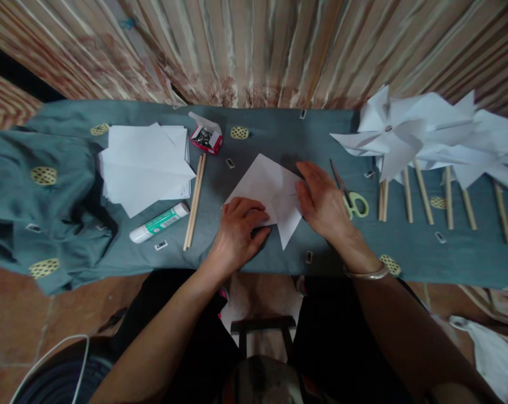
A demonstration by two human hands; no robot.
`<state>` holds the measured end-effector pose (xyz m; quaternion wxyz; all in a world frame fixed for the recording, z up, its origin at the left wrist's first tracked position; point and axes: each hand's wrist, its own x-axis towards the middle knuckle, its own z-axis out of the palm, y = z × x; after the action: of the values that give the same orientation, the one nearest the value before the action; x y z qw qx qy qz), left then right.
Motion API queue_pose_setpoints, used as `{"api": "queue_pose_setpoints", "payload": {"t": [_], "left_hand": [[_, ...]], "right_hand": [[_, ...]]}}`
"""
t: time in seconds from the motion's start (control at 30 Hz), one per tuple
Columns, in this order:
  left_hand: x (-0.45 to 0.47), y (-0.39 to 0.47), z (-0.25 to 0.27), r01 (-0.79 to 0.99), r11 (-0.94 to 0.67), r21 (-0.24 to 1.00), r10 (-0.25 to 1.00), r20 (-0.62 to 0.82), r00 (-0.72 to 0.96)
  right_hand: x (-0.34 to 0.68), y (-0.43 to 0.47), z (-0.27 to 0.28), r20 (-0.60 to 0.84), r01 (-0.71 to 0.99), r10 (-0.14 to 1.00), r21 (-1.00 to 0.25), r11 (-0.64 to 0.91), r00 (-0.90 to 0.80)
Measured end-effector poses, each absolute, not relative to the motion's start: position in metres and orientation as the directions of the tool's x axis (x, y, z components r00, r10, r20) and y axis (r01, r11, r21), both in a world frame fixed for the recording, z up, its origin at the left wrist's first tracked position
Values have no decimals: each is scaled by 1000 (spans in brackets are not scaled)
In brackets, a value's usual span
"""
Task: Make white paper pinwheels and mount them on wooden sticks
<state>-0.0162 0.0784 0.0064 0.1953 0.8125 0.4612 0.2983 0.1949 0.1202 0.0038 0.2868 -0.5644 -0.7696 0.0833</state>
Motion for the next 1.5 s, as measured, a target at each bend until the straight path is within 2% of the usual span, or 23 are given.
{"api": "queue_pose_setpoints", "payload": {"t": [0.2, 0.4, 0.5, 0.63, 0.77, 0.9, 1.13, 1.5], "left_hand": [[-25, 79, 10, 696, -484, 531, 875, 317, 367], [-44, 80, 15, 759, -446, 475, 886, 353, 300], [-47, 72, 21, 752, -469, 463, 869, 394, 299], [-41, 52, 24, 658, -574, 487, 819, 356, 451], [-32, 40, 19, 707, -555, 437, 831, 251, 497], [-27, 41, 14, 729, -547, 412, 837, 260, 481], [-22, 42, 14, 720, -592, 363, 805, 312, 504], [-27, 47, 12, 682, -467, 563, 884, 295, 362]], "right_hand": [[195, 116, 10, 324, 783, 920, -504, 364, -219], [202, 88, 16, 222, 641, 956, -709, 292, -191], [202, 70, 15, 189, 579, 959, -766, 279, -212], [199, 56, 19, 251, 641, 934, -680, 356, -254], [194, 50, 19, 321, 665, 878, -573, 478, -355], [191, 47, 13, 295, 650, 859, -564, 510, -419], [193, 50, 14, 275, 609, 864, -620, 494, -421], [172, 59, 11, 138, 474, 965, -850, 232, -225]]}}
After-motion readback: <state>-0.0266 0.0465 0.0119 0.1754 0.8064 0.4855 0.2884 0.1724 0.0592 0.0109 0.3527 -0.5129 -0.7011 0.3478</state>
